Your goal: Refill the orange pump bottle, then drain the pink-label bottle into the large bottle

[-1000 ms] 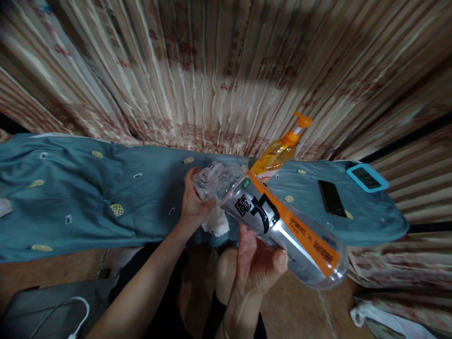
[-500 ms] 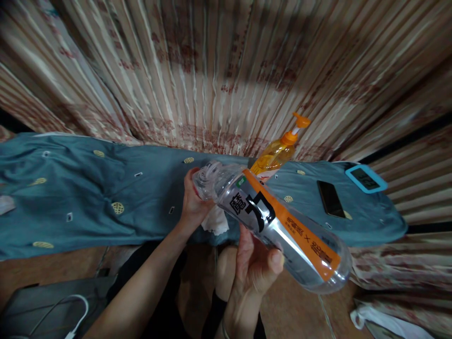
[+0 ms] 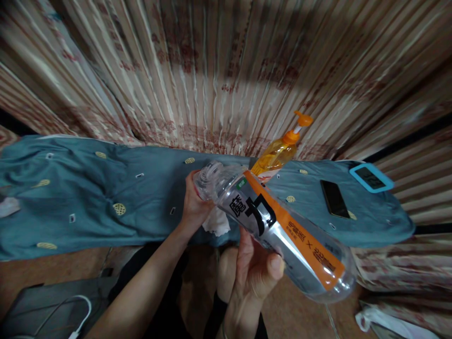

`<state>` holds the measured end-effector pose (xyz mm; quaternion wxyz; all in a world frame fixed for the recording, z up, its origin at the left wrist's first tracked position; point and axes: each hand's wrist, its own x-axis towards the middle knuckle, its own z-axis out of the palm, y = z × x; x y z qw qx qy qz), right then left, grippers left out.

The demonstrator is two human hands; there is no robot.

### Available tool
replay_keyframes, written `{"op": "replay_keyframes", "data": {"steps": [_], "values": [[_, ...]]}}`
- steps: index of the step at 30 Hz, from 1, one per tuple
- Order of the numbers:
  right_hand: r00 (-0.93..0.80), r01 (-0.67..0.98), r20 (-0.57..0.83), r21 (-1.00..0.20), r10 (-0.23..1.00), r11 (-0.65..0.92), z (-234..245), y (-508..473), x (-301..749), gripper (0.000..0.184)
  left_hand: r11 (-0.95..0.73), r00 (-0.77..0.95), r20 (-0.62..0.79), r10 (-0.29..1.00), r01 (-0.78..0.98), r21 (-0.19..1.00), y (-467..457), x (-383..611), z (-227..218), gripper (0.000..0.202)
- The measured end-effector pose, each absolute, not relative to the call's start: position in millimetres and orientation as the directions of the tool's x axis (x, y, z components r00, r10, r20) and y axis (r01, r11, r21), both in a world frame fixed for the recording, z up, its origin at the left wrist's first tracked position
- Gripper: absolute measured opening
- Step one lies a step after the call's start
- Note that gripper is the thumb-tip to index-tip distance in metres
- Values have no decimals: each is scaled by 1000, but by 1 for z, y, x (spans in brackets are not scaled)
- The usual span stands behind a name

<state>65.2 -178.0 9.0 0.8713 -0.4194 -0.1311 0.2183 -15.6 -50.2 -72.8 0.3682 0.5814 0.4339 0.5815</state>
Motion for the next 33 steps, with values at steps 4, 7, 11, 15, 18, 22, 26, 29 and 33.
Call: {"op": "replay_keyframes", "data": {"steps": [4, 7, 11, 15, 18, 22, 26, 29, 33], "values": [[875, -268, 42, -786, 482, 556, 11, -178, 64, 86, -364, -50, 369, 928, 84, 928, -50, -15, -71, 82], [877, -273, 39, -781, 480, 561, 11, -178, 63, 82, -360, -41, 365, 930, 85, 929, -50, -15, -70, 80], [879, -273, 34, -782, 475, 560, 10, -179, 62, 83, -350, -29, 353, 935, 66, 934, -50, -15, -69, 80], [874, -269, 44, -787, 485, 556, 12, -180, 62, 82, -347, -32, 349, 937, 58, 936, -50, -16, -70, 81], [876, -260, 52, -786, 480, 561, 12, -180, 63, 82, -334, -43, 338, 940, 67, 940, -50, -15, -70, 80], [875, -266, 49, -781, 481, 565, 9, -181, 65, 85, -323, -46, 327, 944, 79, 943, -51, -15, -65, 79], [874, -252, 72, -779, 481, 574, 6, -183, 65, 81, -327, -55, 332, 942, 89, 941, -52, -14, -62, 78], [874, -245, 76, -785, 480, 570, 5, -184, 65, 78, -306, -62, 312, 948, 89, 948, -52, -14, -60, 80], [875, -221, 102, -786, 474, 578, 7, -183, 65, 69, -303, -42, 307, 951, 81, 949, -52, -16, -58, 79]]}}
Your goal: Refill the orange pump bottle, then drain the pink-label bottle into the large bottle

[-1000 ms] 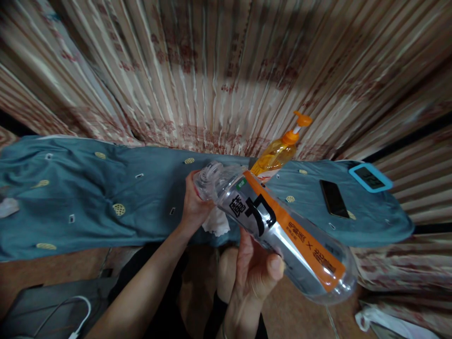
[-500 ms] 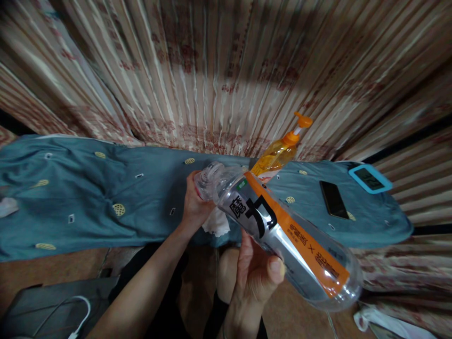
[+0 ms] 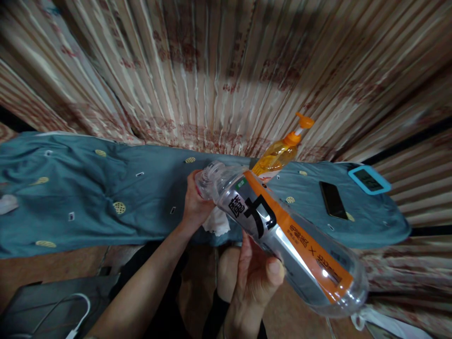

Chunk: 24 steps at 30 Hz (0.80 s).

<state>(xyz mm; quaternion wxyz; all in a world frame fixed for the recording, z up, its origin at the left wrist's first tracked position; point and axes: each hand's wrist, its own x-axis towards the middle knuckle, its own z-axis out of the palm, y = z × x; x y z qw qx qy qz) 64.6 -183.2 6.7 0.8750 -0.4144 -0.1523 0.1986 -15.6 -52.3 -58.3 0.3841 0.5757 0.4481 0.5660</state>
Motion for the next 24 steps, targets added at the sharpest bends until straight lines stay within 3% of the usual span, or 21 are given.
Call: {"op": "replay_keyframes", "data": {"steps": [10, 15, 20, 24], "values": [[860, -233, 97, -800, 501, 554, 8, -186, 64, 72, -301, -36, 304, 952, 71, 951, -53, -16, -56, 77], [861, -217, 118, -794, 495, 568, 12, -185, 63, 60, -308, -40, 311, 950, 68, 949, -52, -15, -58, 79], [863, -208, 123, -797, 489, 567, 12, -185, 62, 66, -304, -47, 307, 951, 62, 951, -51, -15, -60, 79], [855, -206, 132, -802, 502, 561, 11, -185, 63, 56, -304, -46, 306, 951, 58, 951, -52, -15, -59, 79]]}}
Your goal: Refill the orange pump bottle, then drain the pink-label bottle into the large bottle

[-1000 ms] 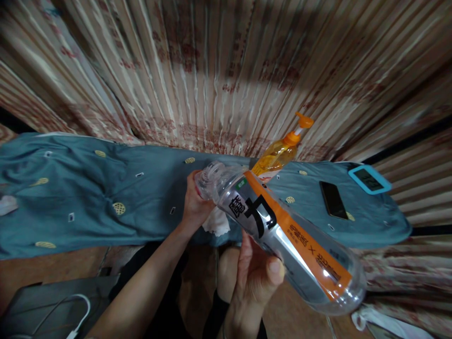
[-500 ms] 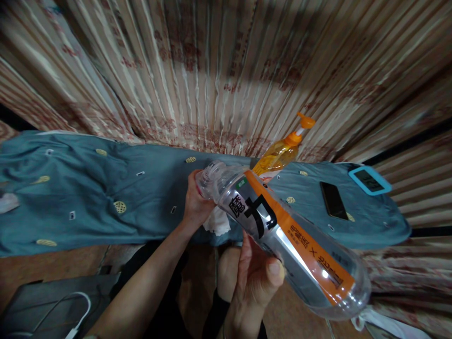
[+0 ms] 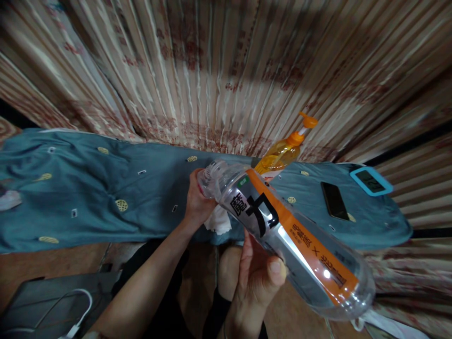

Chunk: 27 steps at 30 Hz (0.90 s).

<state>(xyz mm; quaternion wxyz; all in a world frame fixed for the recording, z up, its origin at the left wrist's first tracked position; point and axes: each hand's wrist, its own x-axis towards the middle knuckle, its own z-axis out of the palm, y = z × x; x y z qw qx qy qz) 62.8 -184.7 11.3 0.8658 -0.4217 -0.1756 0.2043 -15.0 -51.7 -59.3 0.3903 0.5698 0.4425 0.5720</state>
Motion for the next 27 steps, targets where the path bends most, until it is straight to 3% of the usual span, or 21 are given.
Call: {"op": "replay_keyframes", "data": {"steps": [8, 17, 23, 27], "values": [[861, -202, 120, -812, 495, 548, 10, -185, 63, 78, -290, -39, 292, 956, 54, 956, -53, -16, -54, 77], [855, -213, 127, -798, 503, 564, 8, -188, 63, 81, -294, -58, 297, 953, 54, 954, -52, -14, -57, 77], [828, -229, 145, -794, 542, 563, 11, -189, 64, 63, -306, -51, 308, 950, 40, 951, -52, -14, -58, 76], [835, -227, 145, -787, 530, 574, 11, -187, 64, 71, -302, -68, 305, 950, 53, 952, -52, -13, -59, 77]]}}
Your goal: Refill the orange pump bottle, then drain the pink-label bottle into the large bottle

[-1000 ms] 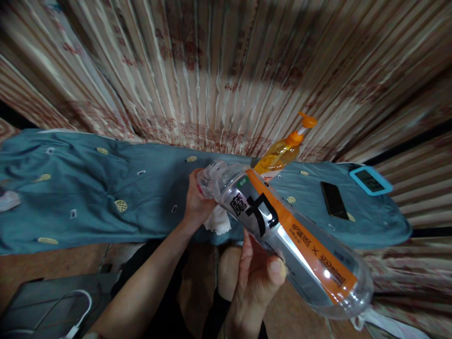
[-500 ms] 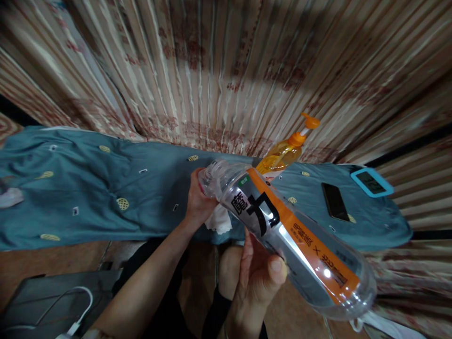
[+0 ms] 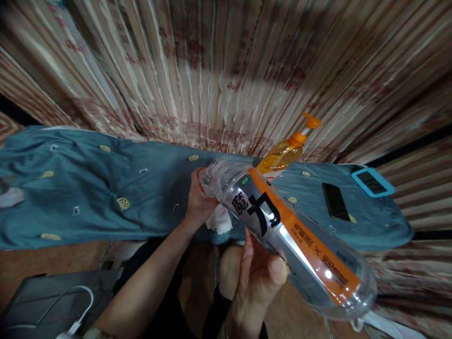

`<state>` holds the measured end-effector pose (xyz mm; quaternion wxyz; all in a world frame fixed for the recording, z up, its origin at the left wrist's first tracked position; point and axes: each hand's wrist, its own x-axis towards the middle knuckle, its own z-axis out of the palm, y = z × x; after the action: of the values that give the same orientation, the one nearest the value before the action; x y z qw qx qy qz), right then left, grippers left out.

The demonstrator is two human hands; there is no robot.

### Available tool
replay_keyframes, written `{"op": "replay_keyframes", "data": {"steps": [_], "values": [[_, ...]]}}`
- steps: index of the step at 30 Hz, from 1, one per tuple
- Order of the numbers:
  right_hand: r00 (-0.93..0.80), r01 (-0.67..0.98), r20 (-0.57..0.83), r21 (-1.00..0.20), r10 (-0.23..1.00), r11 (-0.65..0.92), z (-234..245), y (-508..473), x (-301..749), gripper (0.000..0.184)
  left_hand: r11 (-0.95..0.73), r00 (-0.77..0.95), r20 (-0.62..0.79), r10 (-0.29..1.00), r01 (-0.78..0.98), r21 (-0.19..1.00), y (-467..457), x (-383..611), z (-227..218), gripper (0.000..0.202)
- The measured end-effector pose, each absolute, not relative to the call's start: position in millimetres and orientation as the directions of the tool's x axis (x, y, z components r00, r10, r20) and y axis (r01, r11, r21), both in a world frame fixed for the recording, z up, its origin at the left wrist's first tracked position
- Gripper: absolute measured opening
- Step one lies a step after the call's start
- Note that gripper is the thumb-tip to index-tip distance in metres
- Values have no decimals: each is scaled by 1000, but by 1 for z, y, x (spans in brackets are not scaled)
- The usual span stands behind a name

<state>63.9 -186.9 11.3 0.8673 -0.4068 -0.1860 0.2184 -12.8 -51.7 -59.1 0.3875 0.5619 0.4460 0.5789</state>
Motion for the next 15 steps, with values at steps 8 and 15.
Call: {"op": "replay_keyframes", "data": {"steps": [8, 15], "values": [[834, -229, 142, -789, 533, 570, 10, -185, 63, 64, -307, -75, 312, 947, 63, 949, -51, -12, -60, 78], [873, -220, 91, -803, 479, 554, 4, -183, 62, 72, -266, -72, 271, 960, 68, 962, -50, -16, -60, 83]]}}
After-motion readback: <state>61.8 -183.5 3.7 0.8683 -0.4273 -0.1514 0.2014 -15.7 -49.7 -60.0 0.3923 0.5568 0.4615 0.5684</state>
